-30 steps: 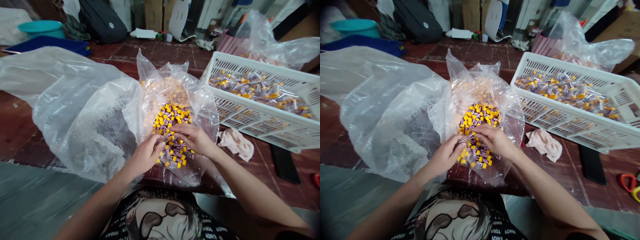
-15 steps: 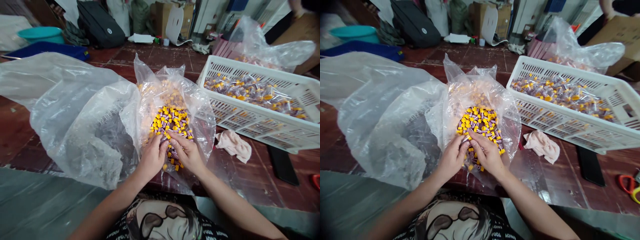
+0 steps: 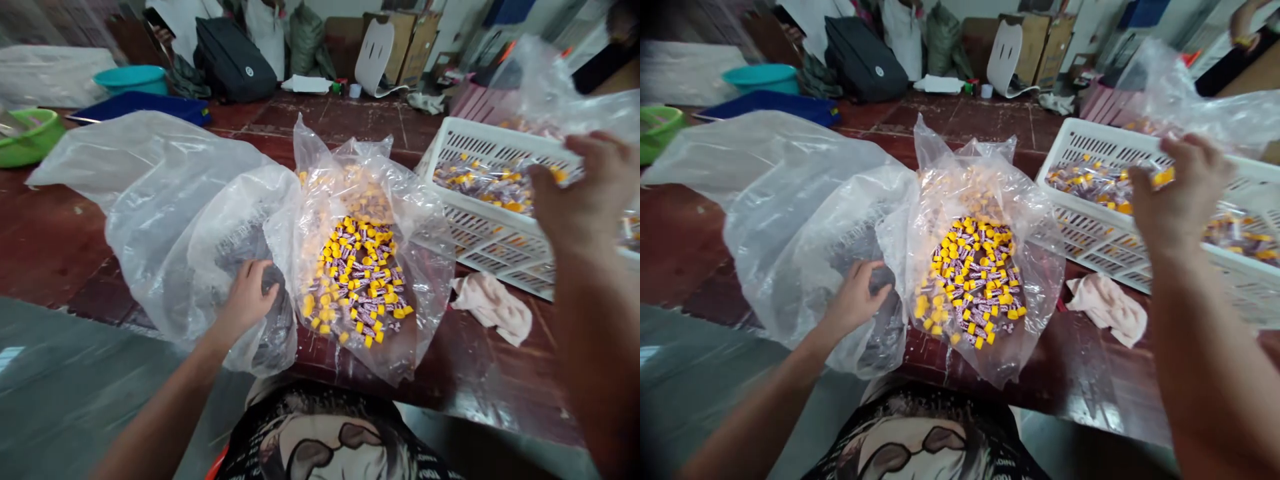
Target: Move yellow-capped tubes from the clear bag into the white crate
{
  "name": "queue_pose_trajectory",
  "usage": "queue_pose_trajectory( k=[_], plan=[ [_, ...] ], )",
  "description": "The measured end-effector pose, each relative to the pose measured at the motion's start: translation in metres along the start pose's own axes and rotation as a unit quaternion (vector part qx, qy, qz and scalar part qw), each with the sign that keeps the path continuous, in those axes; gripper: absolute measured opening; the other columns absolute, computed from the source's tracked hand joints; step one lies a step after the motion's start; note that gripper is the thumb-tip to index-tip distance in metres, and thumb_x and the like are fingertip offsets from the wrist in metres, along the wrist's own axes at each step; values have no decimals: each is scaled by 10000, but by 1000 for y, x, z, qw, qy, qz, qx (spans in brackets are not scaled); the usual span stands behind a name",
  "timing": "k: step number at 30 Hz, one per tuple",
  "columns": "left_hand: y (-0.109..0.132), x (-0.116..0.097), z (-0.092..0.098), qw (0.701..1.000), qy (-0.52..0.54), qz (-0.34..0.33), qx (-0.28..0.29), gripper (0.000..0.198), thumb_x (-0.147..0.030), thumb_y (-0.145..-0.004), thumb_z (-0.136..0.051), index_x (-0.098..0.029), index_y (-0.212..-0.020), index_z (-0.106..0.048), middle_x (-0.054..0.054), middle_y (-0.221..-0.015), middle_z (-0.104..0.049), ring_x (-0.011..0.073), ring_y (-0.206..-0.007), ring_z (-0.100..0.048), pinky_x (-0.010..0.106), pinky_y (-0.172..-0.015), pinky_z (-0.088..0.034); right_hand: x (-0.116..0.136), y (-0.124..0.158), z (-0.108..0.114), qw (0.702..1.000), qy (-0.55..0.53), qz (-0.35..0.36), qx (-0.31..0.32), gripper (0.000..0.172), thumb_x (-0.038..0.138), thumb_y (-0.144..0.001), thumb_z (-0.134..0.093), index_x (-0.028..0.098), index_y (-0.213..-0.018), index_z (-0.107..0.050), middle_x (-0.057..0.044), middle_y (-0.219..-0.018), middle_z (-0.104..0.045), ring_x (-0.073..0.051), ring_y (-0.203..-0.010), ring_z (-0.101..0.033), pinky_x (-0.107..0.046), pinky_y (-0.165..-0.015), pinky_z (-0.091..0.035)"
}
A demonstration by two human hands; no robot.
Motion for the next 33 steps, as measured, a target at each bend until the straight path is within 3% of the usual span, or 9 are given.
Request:
queue_pose_trajectory(
  k=[2,4,6,10,15,20,22,26,33],
  plan=[
    [-2,-5,-15,998,0,-9,60,237,-208,-841,-601,-200,-1078,-588,102,-1156,-606,275,-1089,-627,440,-970,-539,44,11,-36,999,19,-31,17,304,355,-974,-631,326,-1274,-670,-127,-1246,-691,-371,-1213,-611,-624,-1063,-438],
    [-4,-12,-22,996,2,-7,84,106,-201,-866,-553,-206,-964,-595,81,-1059,-631,255,-1003,-648,419,-925,-550,104,36,-94,987,-51,-20,152,204,323,-967,-637,284,-1150,-720,-81,-1067,-751,-285,-1004,-703,-512,-936,-556],
    [-2,-13,-18,998,18,13,66,83,-227,-887,-548,-207,-945,-604,67,-1011,-640,233,-921,-660,398,-884,-559,155,65,-147,962,-69,10,263,221,278,-940,-676,248,-1153,-728,-84,-1113,-746,-279,-1052,-696,-480,-966,-552],
    [18,-1,7,987,125,104,-4,264,-365,-860,-675,-193,-1045,-597,63,-1028,-645,216,-871,-690,369,-821,-580,189,99,-205,916,-99,20,388,226,164,-944,-648,203,-1153,-725,-120,-1188,-720,-283,-1160,-655,-451,-1044,-508],
    [44,-27,19,962,252,105,34,440,-416,-960,-584,-202,-1342,-540,82,-1118,-619,192,-885,-709,371,-831,-575,182,95,-177,927,-218,-72,297,246,262,-996,-594,186,-1213,-680,-120,-1190,-715,-239,-1101,-681,-416,-979,-558],
    [31,-77,0,939,326,56,92,362,-425,-1034,-462,-199,-1298,-565,52,-970,-650,183,-848,-667,383,-874,-556,218,93,-127,864,-438,-131,212,326,343,-997,-624,295,-1319,-649,-56,-1252,-703,-191,-1098,-679,-409,-984,-575],
    [22,-89,-8,932,344,51,106,362,-436,-1040,-452,-210,-1305,-555,34,-907,-657,184,-826,-651,368,-838,-556,232,96,-117,863,-449,-110,203,306,312,-1000,-623,322,-1302,-673,-35,-1212,-719,-184,-1116,-675,-408,-999,-574],
    [12,-104,-14,931,352,17,96,321,-411,-1040,-462,-223,-1280,-565,72,-1117,-691,207,-1004,-663,374,-922,-539,243,107,-113,880,-418,-83,211,365,266,-1034,-548,355,-1375,-643,-28,-1318,-695,-196,-1238,-640,-453,-1090,-539],
    [14,-127,-23,959,278,-37,47,301,-336,-1054,-441,-217,-1322,-510,125,-1311,-643,245,-1208,-624,430,-1052,-493,232,114,-104,878,-414,-99,220,368,276,-1005,-605,346,-1363,-658,-42,-1312,-703,-216,-1216,-662,-470,-1062,-563]
  ],
)
Point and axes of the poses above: each hand's wrist, its own y-axis away from the middle knuckle, its own z-axis out of the back of the hand, x = y × z, the point moved 4 cm from there along -y, towards the middle knuckle
